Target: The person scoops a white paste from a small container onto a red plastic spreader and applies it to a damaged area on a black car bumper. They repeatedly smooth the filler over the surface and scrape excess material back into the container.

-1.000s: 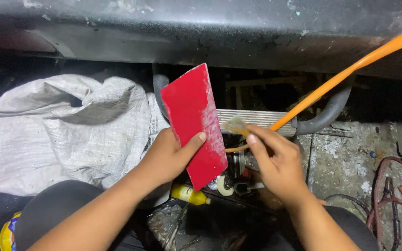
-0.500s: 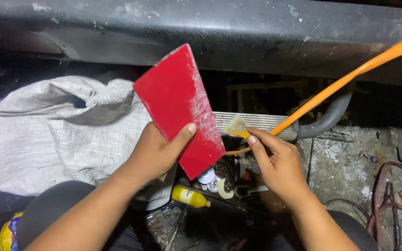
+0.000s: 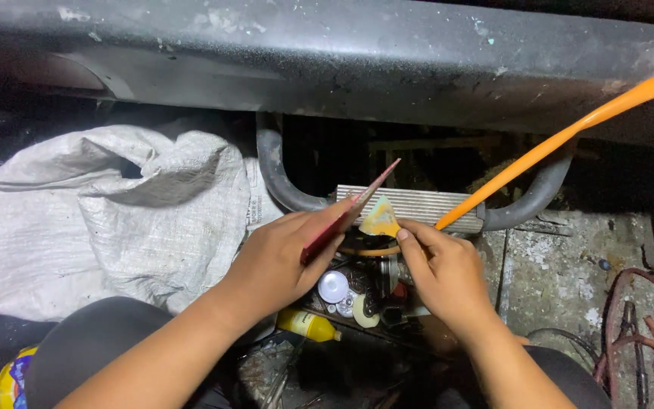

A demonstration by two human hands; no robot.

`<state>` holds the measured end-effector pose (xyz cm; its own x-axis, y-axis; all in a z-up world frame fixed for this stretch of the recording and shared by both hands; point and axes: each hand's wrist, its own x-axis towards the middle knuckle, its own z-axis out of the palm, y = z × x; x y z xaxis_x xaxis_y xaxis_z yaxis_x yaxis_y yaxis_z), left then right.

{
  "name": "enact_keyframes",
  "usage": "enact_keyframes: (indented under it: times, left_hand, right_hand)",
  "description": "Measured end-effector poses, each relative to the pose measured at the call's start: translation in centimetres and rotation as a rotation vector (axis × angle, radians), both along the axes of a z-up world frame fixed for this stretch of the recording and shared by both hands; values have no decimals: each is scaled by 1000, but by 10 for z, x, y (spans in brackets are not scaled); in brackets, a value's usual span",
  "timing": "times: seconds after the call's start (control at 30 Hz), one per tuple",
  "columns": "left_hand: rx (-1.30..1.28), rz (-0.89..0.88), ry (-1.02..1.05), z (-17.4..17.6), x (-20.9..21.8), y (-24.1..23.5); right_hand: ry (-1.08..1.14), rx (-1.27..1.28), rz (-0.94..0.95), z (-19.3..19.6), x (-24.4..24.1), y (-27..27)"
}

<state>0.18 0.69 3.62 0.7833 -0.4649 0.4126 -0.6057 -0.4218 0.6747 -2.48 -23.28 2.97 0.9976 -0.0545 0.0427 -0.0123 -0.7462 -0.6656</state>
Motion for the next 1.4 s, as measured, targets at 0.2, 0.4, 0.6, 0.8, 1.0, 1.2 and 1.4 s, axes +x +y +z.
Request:
enact_keyframes:
  times: [0.2, 0.4, 0.6, 0.8, 1.0, 1.2, 1.4]
  left_hand:
    - [-54, 16, -35, -9, 0, -8]
    - [-13, -7, 1, -32, -2, -10]
    - [-6, -8, -19, -17, 0, -10]
    - [-85, 106, 337, -45, 9, 3]
    - [-231, 216, 707, -19, 11, 0]
    - [-529, 323, 916, -8, 14, -5]
    - [-550, 352, 961, -6, 19, -4]
  right_hand:
    - [138, 164, -24, -1, -3, 12]
    - [243, 367, -82, -2, 8, 12]
    - [263, 530, -98, -4, 4, 10]
    - [213, 617, -52, -17, 6, -4]
    - [221, 617, -15, -12, 3, -4]
    - [153, 548, -191, -14, 2, 2]
    - [-138, 503, -87, 1, 8, 12]
